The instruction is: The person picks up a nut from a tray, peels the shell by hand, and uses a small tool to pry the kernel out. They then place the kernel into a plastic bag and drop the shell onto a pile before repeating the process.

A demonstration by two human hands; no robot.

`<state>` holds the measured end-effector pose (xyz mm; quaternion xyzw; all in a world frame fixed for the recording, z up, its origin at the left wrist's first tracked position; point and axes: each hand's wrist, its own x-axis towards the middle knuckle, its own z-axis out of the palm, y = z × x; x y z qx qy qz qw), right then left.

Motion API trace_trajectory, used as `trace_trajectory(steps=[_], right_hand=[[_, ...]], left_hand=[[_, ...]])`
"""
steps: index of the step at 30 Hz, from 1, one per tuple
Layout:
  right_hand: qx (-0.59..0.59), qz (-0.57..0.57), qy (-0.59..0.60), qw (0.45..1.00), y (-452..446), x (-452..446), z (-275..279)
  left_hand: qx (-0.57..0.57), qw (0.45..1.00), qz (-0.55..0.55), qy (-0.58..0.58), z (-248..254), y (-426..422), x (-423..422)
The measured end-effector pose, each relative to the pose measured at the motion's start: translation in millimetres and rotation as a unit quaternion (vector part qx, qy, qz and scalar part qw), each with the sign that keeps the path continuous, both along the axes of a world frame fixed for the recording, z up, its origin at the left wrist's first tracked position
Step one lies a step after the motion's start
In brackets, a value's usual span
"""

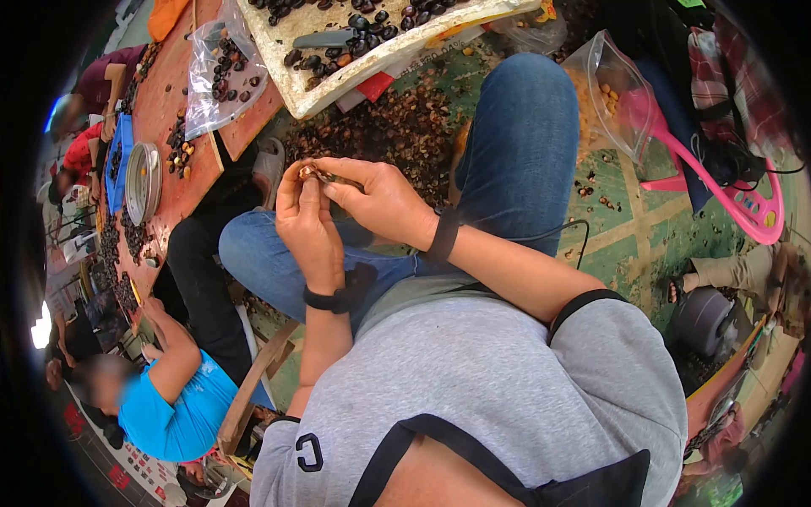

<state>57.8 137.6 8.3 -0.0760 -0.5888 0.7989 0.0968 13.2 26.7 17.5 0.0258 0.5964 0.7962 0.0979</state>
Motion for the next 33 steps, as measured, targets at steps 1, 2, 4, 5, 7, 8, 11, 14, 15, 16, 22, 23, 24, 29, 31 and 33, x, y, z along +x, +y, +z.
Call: trace_trajectory(steps=[1, 2, 4, 5, 7, 8, 11, 14, 15, 16, 22, 23, 24, 29, 31, 33], right_hand=[[0.0, 0.0, 0.0, 1.0, 0, 0, -1], [0.042, 0.003, -0.006, 0.999, 0, 0, -2], [0.084, 0.007, -0.011, 0.996, 0, 0, -2], [0.078, -0.012, 0.0, 0.997, -2, -1, -4], [0.072, -0.031, 0.012, 0.997, -5, -2, -8], [0.024, -0.022, 0.0, 0.999, -6, -2, -9], [-0.034, 0.001, -0.025, 0.999, -1, -3, -9], [-0.073, 0.033, -0.066, 0.995, 6, -2, 3], [-0.101, 0.051, -0.092, 0.989, 7, -3, 7], [-0.101, 0.05, -0.093, 0.989, 8, -3, 7], [-0.112, -0.024, -0.124, 0.986, 20, -11, 1], [-0.092, 0.0, -0.109, 0.99, 16, -7, 6], [-0.071, 0.024, -0.094, 0.993, 13, -4, 11], [0.056, 0.045, -0.054, 0.996, 6, -2, 5], [0.095, 0.05, -0.046, 0.993, 6, -3, 7], [0.097, 0.033, -0.03, 0.994, 1, -5, 0]], left_hand=[[0.003, 1.0, 0.006, -0.001, -1, 0, 0], [0.003, 1.0, 0.006, -0.001, -2, 0, 1], [0.019, 1.0, 0.012, -0.008, -3, 0, 1], [0.019, 1.0, 0.012, -0.008, -3, 0, 1], [0.033, 0.999, 0.01, -0.005, -3, 0, 1], [0.033, 0.999, 0.01, -0.005, -3, 0, 1], [0.037, 0.999, -0.003, 0.008, -4, 0, -1], [0.037, 0.999, -0.014, 0.015, -5, -1, -3], [0.048, 0.999, -0.013, 0.012, -6, -1, -4], [0.059, 0.998, -0.012, 0.009, -6, -1, -4], [0.127, 0.992, -0.016, 0.014, -4, -3, -7], [0.126, 0.992, -0.013, 0.014, -5, -3, -8], [0.123, 0.992, -0.004, -0.005, -7, -3, -11], [0.076, 0.997, 0.002, -0.01, -16, -7, -14], [0.087, 0.996, -0.001, -0.026, -13, -6, -13], [0.099, 0.994, -0.004, -0.042, -11, -4, -13]])
